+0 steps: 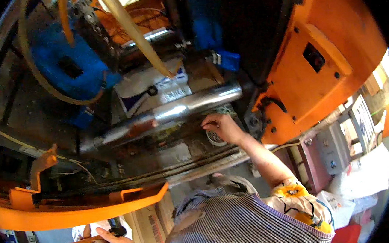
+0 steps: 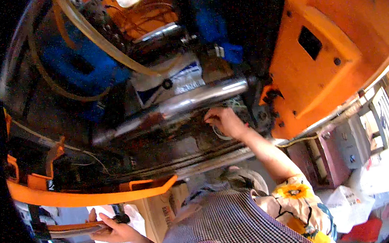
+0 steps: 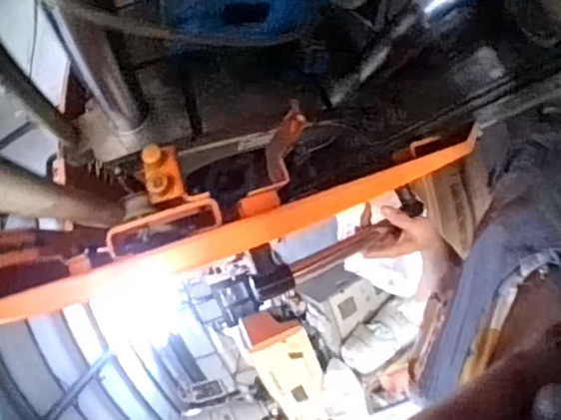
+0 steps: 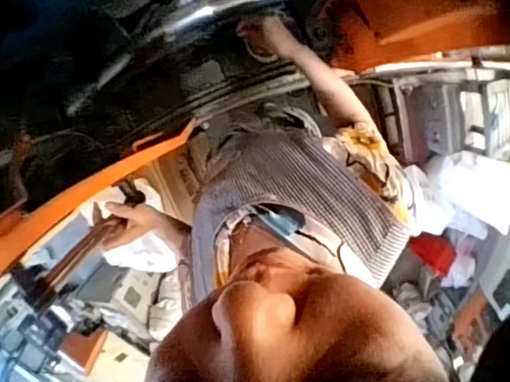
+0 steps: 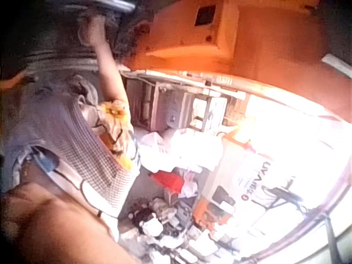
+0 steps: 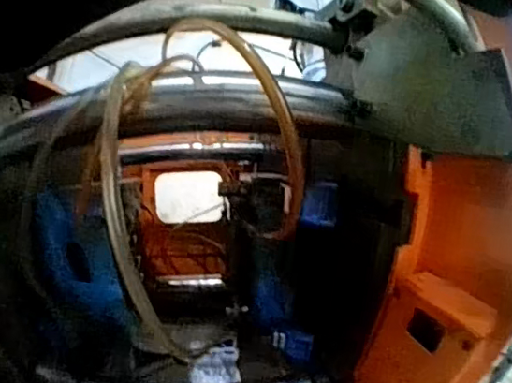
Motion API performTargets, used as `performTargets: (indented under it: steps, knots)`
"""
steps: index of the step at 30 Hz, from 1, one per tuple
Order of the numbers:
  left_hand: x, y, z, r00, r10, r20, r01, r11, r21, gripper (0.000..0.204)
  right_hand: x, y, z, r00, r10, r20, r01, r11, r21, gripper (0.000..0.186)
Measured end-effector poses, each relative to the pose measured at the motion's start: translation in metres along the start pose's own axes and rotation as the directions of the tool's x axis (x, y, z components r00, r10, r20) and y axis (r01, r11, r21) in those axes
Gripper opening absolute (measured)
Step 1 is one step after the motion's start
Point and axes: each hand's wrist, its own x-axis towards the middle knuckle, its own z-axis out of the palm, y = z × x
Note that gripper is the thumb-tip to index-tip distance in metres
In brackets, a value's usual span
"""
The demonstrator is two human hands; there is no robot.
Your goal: The person walks through a workshop, opens a large orange injection molding machine, and pours granular material from a white sack into the machine's hopper. They then retrieve a string of white plastic parts from the mold, separate them, and wipe the mold area with a cloth.
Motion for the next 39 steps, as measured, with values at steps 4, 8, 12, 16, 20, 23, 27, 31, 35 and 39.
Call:
performTargets:
  steps: [4,8,12,16,20,23,27,31,35,39]
  knots:
    - [0.002,0.024,0.009,0.999,0.016,-0.047,-0.014,0.999,0.046,0.034,0.073,-0.052,0.044,0.981,-0.06,-0.187,0.105,0.965,0.239,0.013]
    - [0.004,0.025,0.011,0.999,0.024,-0.026,-0.021,0.995,0.099,0.033,0.212,-0.045,0.093,0.916,-0.005,-0.4,0.259,0.769,0.584,0.015]
    - [0.003,0.017,0.01,0.999,-0.027,0.018,0.026,0.998,0.051,0.03,0.315,-0.052,0.107,0.779,0.211,-0.59,0.157,0.846,0.51,0.021]
    - [0.003,0.016,0.009,1.0,-0.004,0.022,0.002,0.998,0.07,0.035,0.368,-0.054,0.125,0.698,0.421,-0.578,-0.115,0.864,0.49,0.023]
    - [0.006,0.013,0.0,0.979,0.18,0.092,-0.199,0.941,0.275,0.06,0.403,-0.053,0.145,0.69,0.431,-0.581,-0.142,0.868,0.476,0.022]
    - [0.016,0.021,0.002,0.929,0.344,0.136,-0.37,0.856,0.362,0.072,0.404,-0.059,0.147,0.729,0.42,-0.54,-0.139,0.863,0.485,0.023]
    - [0.006,0.003,-0.007,0.931,0.342,0.128,-0.359,0.794,0.491,0.072,0.403,-0.062,0.146,0.735,0.441,-0.515,-0.162,0.852,0.498,0.022]
    - [0.014,0.013,0.001,0.906,0.402,0.133,-0.422,0.827,0.372,0.073,0.407,-0.058,0.15,0.745,0.378,-0.549,-0.133,0.891,0.434,0.022]
    - [0.012,0.013,0.002,0.917,0.377,0.126,-0.395,0.829,0.396,0.074,0.406,-0.061,0.151,0.739,0.398,-0.544,-0.168,0.89,0.424,0.023]
    - [0.004,-0.003,0.001,0.918,0.392,0.058,-0.386,0.855,0.346,0.07,0.409,-0.057,0.152,0.701,0.396,-0.593,-0.165,0.899,0.405,0.023]
